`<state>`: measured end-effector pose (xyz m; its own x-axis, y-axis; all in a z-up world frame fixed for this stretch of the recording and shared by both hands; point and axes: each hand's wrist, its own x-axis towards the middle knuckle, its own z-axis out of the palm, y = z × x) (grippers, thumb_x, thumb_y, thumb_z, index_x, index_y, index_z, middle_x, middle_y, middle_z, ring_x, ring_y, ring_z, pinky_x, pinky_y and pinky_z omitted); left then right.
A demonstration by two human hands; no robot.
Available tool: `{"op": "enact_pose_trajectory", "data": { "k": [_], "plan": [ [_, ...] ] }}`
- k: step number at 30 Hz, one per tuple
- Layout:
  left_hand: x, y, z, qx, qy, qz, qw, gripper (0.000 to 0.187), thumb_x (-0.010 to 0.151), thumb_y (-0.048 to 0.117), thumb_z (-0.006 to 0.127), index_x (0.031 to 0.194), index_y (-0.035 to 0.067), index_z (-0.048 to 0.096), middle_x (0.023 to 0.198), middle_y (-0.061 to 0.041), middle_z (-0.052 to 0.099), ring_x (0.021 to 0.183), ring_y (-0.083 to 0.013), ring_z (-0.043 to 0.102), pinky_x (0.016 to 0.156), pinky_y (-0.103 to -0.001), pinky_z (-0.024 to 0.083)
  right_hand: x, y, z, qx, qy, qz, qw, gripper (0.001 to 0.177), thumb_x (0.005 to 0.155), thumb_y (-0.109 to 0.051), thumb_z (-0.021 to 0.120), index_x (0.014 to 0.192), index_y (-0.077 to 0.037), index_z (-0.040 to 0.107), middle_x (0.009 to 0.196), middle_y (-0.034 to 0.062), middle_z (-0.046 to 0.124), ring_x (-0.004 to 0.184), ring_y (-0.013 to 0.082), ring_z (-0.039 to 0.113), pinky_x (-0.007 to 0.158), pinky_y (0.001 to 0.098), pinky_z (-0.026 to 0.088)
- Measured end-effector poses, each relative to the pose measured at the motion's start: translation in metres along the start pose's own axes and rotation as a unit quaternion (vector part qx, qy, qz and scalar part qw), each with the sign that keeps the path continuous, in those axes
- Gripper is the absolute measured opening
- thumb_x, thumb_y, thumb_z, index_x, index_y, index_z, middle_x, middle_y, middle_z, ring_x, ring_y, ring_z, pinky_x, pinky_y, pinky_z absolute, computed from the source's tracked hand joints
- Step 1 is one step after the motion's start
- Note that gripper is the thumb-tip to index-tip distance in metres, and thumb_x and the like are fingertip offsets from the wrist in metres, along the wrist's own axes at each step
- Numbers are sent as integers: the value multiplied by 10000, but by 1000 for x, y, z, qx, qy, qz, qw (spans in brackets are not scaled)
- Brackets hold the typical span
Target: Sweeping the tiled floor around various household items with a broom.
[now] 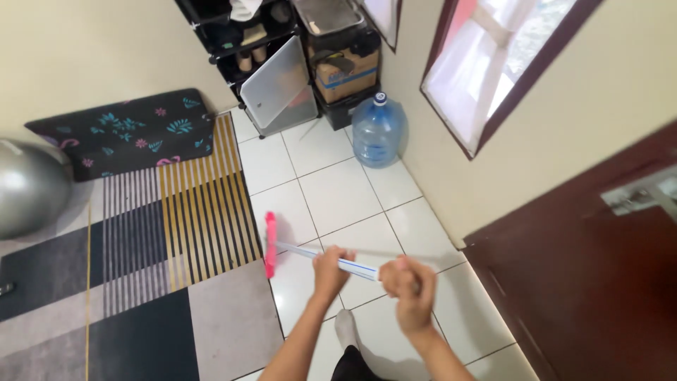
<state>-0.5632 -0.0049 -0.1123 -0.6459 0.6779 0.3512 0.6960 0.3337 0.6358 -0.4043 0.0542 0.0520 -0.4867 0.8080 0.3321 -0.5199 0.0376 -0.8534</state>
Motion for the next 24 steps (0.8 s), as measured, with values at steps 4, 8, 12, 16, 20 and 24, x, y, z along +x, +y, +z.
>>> {"op": "enact_pose_trajectory", "data": {
  "k": [4, 8, 12, 16, 20, 24],
  "plan": [
    [33, -37, 19, -54, -46, -25, 997, 361, 840, 230, 767, 582, 62, 578, 623, -129, 588, 650, -360, 598, 655, -485, 447, 8, 46, -11, -25, -39, -2, 999, 195, 1178, -100, 460, 1021, -68, 570, 643, -19, 375, 582, 106, 329, 634, 347, 444],
    [63, 24, 63, -192, -122, 15, 974, 35, 751, 72, 737, 765, 96, 759, 704, -139, 673, 695, -355, 662, 672, -460, 500, 63, -7, -21, -182, 156, -4, 971, 174, 1080, -149, 439, 1145, 0, 498, 687, 52, 533, 568, 126, 452, 595, 318, 454],
    [104, 133, 58, -282, -271, -52, 919, 276, 998, 224, 768, 819, 15, 749, 774, -204, 654, 652, -356, 597, 673, -403, 519, 140, -117, 26, -184, 164, -3, 969, 447, 1166, -125, 442, 721, -77, 416, 569, -26, 411, 517, 81, 383, 588, 291, 454],
    [118, 144, 65, -363, -311, -57, 877, 291, 1035, 267, 733, 901, 10, 761, 767, -222, 608, 813, -378, 412, 681, -376, 524, 164, -109, 58, -331, 169, 22, 928, 423, 1091, -69, 446, 674, -3, 405, 525, 58, 390, 482, 128, 353, 560, 333, 361],
    [135, 124, 65, -293, -379, 19, 878, 250, 840, 346, 725, 868, 100, 758, 807, -118, 740, 815, -264, 713, 931, -471, 451, 169, -82, 65, -466, 83, -27, 881, 206, 1013, -85, 550, 869, 48, 610, 616, 50, 569, 580, 113, 524, 569, 306, 448],
    [153, 130, 28, -258, -341, 93, 899, 233, 835, 366, 681, 948, 191, 785, 810, -76, 762, 871, -259, 723, 1230, -557, 234, 170, -99, 58, -261, 101, -70, 957, 175, 1083, -118, 516, 957, -12, 576, 682, 5, 564, 614, 89, 513, 650, 283, 488]
  ]
}}
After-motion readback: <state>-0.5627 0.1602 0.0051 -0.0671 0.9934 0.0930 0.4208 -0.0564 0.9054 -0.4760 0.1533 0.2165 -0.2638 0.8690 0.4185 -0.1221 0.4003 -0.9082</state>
